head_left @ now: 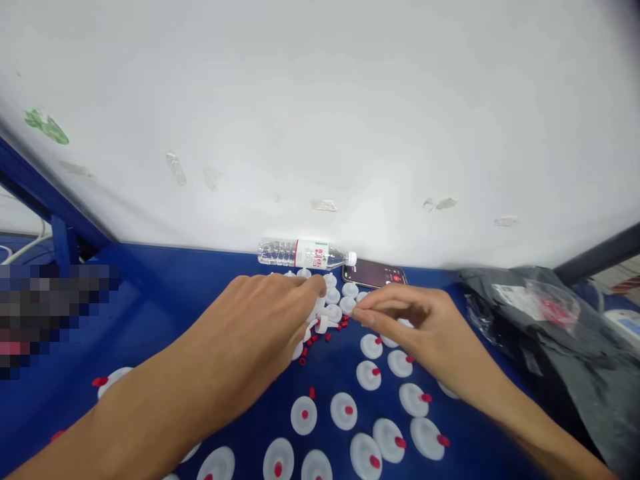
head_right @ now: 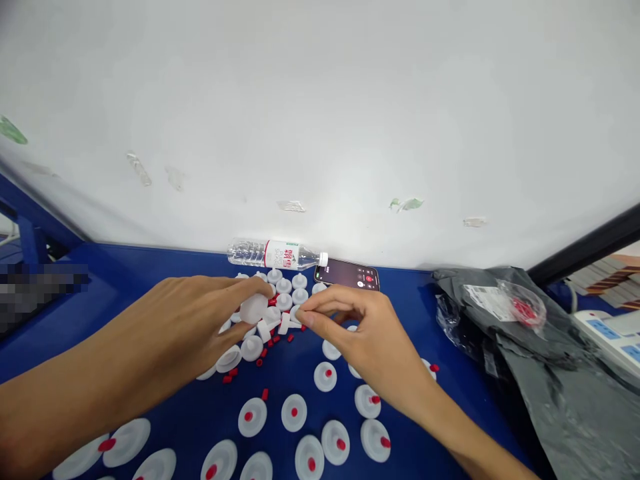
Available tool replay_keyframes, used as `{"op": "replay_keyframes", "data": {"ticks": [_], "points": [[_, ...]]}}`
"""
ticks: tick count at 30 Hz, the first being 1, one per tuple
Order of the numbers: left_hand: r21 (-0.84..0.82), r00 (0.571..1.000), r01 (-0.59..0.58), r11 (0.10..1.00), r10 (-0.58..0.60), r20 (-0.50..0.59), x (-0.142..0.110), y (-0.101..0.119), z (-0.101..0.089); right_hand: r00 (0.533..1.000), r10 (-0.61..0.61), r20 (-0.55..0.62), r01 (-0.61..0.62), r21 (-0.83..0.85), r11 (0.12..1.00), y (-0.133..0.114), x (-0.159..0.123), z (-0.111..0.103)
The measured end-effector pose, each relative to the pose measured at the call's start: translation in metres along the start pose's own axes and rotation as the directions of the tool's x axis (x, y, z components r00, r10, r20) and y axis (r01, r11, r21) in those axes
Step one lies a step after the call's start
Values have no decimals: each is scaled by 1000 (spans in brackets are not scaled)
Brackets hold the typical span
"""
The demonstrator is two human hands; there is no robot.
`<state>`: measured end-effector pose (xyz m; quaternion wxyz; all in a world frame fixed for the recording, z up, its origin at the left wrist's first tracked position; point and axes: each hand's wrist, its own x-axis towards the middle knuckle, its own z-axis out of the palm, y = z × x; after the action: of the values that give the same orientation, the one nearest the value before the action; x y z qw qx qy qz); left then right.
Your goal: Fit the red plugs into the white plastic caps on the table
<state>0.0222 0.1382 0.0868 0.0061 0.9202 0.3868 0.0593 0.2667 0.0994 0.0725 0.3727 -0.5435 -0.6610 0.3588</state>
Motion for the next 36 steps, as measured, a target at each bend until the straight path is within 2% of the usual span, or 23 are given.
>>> {"op": "replay_keyframes", "data": {"ticks": [3, 8, 13, 16, 19, 24, 29, 32, 36], "points": [[-20, 1000, 1, 1000, -1, -7, 1, 4, 0, 999, 4, -40, 2, 151, 988, -3, -2, 5], [-82, 1000, 1, 997, -1, 2, 3, 14, -7, 998, -33, -55, 45, 226, 973, -6, -6, 12], [-92, 999, -28, 995, 26, -28, 6, 20, -13, 997, -29, -74, 49, 283, 958, -9, -7, 9], [-82, 996, -86, 993, 84, -30, 6, 21, -15, 998, 20, 65, -42, 361, 932, -8, -6, 5], [-74, 987, -163, 984, 162, -18, 6, 22, -16, 971, 55, 234, -146, 393, 908, -7, -4, 2], [-85, 982, -189, 978, 189, -2, 6, 26, -15, 925, 5, 379, -175, 414, 893, -7, -4, -1], [-63, 982, -190, 980, 189, -12, 2, 17, -5, 925, 48, 378, -174, 305, 936, -8, -2, -10], [-5, 990, -142, 990, 142, -24, 0, 4, 3, 926, 100, 363, -131, 63, 989, -3, 1, -10], [34, 1000, -14, 999, 15, -24, 1, -6, 9, 910, 120, 396, -33, -219, 975, 6, -1, 1]]}}
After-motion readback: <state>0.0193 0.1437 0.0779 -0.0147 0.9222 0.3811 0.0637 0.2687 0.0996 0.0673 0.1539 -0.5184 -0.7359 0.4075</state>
